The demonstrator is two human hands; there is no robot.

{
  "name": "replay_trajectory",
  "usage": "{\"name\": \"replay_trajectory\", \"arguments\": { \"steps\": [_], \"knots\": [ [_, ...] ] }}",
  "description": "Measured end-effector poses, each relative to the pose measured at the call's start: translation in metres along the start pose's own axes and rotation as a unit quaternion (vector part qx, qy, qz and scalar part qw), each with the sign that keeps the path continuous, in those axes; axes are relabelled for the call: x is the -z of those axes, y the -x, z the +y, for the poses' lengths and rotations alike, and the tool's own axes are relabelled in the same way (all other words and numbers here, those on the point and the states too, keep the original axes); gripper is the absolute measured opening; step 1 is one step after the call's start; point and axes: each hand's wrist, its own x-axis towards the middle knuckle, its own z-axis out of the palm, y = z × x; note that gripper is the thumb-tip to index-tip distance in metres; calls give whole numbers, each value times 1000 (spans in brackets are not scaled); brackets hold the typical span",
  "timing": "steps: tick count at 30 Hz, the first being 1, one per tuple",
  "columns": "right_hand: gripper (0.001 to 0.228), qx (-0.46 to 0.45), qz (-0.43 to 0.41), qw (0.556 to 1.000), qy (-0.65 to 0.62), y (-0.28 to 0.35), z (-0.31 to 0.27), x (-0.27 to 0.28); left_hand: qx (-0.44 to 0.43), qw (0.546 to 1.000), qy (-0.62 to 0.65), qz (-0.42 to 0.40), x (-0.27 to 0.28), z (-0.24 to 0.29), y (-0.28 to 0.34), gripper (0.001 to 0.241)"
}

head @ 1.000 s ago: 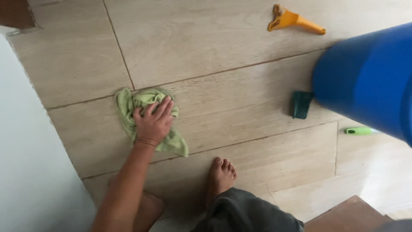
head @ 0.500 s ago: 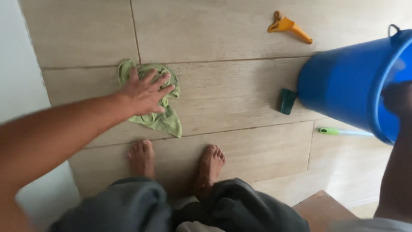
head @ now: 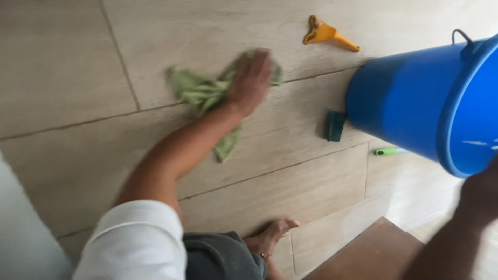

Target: Cleaning floor tiles and scrubbing grout lines using a cloth and scraper tool.

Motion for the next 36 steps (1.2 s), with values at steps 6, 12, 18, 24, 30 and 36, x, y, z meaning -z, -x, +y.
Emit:
{"name": "replay_trajectory", "arguments": {
  "steps": [6,12,18,24,30,36],
  "knots": [
    [36,-136,13,980,-147,58,-1,-140,-151,988,-40,10,-26,103,-100,50],
    [12,-473,-34,781,-407,81,-12,-272,-273,958,52,-75,12,91,-6,46],
    [9,-272,-76,956,-83,98,25,-321,-190,978,86,12,57,40,118,44],
    [3,-174,-77,979,71,92,22,-343,-163,983,89,7,64,34,131,45],
    [2,-151,-50,985,66,100,24,-353,-170,981,87,-4,58,35,132,48],
    [3,-183,-75,980,31,93,6,-351,-172,983,67,2,58,34,131,49]
  ]
}}
